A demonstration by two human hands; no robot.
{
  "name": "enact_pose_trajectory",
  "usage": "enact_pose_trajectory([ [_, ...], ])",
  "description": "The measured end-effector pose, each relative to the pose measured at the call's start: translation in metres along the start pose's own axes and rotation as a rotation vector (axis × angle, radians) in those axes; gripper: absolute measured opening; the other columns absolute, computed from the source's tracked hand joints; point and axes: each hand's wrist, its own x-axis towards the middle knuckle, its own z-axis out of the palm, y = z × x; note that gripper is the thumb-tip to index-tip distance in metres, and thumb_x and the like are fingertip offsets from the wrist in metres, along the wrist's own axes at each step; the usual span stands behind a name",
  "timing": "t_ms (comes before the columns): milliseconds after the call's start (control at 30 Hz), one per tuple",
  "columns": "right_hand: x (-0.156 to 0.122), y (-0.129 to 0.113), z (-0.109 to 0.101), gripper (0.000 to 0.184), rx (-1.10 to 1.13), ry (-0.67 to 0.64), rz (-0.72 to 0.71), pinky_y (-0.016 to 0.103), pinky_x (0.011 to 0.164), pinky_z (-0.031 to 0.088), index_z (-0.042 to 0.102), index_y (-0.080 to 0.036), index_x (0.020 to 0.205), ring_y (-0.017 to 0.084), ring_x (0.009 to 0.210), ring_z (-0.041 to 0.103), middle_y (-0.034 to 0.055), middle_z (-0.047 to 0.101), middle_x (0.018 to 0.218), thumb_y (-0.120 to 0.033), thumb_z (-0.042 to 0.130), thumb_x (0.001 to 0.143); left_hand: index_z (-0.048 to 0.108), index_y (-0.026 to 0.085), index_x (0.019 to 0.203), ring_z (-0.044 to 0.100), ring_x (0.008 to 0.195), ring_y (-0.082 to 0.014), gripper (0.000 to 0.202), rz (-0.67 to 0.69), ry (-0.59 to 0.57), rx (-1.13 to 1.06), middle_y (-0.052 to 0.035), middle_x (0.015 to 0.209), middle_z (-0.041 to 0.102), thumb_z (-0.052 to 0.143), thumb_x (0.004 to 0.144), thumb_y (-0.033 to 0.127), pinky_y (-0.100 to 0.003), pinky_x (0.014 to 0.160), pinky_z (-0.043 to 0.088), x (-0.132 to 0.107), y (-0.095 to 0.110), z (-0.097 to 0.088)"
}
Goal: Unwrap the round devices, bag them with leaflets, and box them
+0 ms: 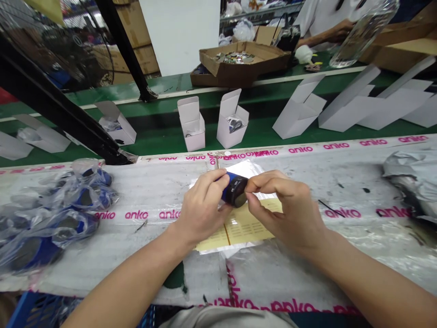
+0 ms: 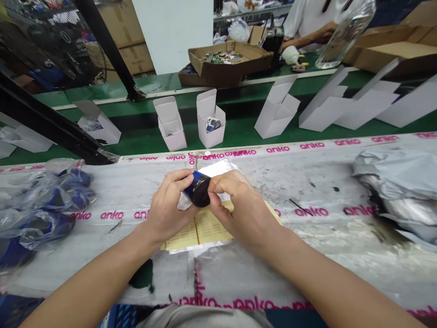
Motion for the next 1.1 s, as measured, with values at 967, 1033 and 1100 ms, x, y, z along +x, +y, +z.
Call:
enact_pose_trajectory([
  [967,-0.0060,-0.0037,-0.0048,0.021,0.040,0.028,0.115,0.036,0.068,0.054,0.048,-0.026,0.084,0.020,0.079,0.064,0.0033,0.062,0.086,-0.009,0.058,0.089,0.050,0.016,0.121,0.067,0.113,-0.0255,0.046,-0.129,-0.018,-0.047,-0.0146,0.120,0.066,0.073,0.080,0.013,-0.038,0.088,0.063,-0.0025,-0.0056,0.0037],
  [1033,-0.0045,-0.0020,-0.0055,0.016,-0.064,0.022,0.083,0.037,0.068,0.054,0.056,-0.025,0.100,0.021,0.080,0.063,0.0050,0.063,0.090,-0.013,0.061,0.091,0.050,0.016,0.121,0.067,0.113,-0.0257,0.046,-0.131,-0.019,-0.054,-0.0150,0.121,0.065,0.073,0.081,0.015,-0.039,0.088,0.063,-0.0021,-0.0057,0.0030],
  [1100,-0.0042,0.0015,-0.0043,0.022,-0.186,-0.001,0.013,0.036,0.068,0.055,0.061,-0.025,0.113,0.022,0.082,0.064,0.0063,0.063,0.093,-0.016,0.064,0.093,0.050,0.016,0.121,0.067,0.112,-0.0261,0.045,-0.111,-0.015,-0.053,-0.0154,0.120,0.065,0.073,0.082,0.017,-0.039,0.087,0.063,-0.0015,-0.0050,0.0030],
])
